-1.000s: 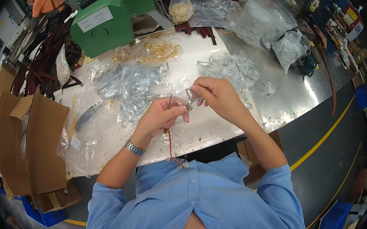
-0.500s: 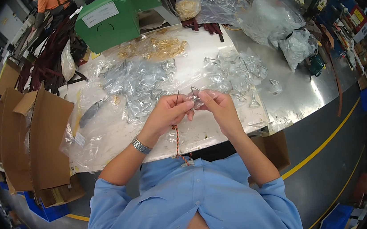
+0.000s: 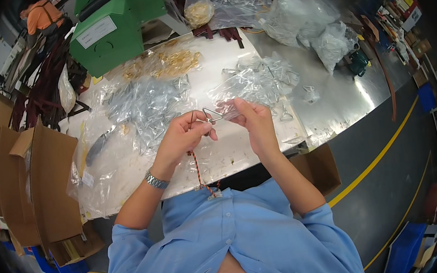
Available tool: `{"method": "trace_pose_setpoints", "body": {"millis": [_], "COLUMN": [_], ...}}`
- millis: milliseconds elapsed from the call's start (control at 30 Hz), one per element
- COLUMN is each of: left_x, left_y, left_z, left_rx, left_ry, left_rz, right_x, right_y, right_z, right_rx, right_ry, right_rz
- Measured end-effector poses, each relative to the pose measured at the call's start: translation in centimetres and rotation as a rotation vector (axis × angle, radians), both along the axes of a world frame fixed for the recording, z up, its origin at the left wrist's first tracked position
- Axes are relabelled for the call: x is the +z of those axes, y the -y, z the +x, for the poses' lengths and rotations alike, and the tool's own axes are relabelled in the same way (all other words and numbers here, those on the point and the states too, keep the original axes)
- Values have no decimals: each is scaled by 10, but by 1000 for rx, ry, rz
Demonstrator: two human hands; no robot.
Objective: Packaging small metal hardware components into individual plastic bags.
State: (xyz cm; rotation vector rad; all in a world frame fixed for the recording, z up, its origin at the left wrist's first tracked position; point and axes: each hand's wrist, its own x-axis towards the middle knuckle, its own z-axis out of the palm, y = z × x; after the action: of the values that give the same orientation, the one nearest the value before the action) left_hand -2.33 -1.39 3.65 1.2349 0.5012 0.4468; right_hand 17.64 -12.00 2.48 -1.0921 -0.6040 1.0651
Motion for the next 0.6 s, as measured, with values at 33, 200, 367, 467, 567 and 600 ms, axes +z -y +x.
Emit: {"method": "trace_pose_setpoints", "body": {"millis": [33,200,367,467,567,600], "left_x": [-3,-9,-11,-10,-8,-8], "left_y": [-1,-5,-5,-5,-5,-4], "left_z": [0,-1,1,1,1,2], "left_rx": [-4,90,192,219,233,239], "left_ry": [2,57,86,80,100,108], "left_rz": [1,-59,-23,-8,-12,1], "right_x": [4,9,4,-2,-5,-5], "right_y": [0,3,5,5,5,5], "right_z": [3,5,-4,-7,-11,-12], "right_rx": [-4,3,26,34,36,39], "right_ry": [2,58,-30,-40,-38,-41], "right_rz": [1,5,-12,-15,-16,-12]}}
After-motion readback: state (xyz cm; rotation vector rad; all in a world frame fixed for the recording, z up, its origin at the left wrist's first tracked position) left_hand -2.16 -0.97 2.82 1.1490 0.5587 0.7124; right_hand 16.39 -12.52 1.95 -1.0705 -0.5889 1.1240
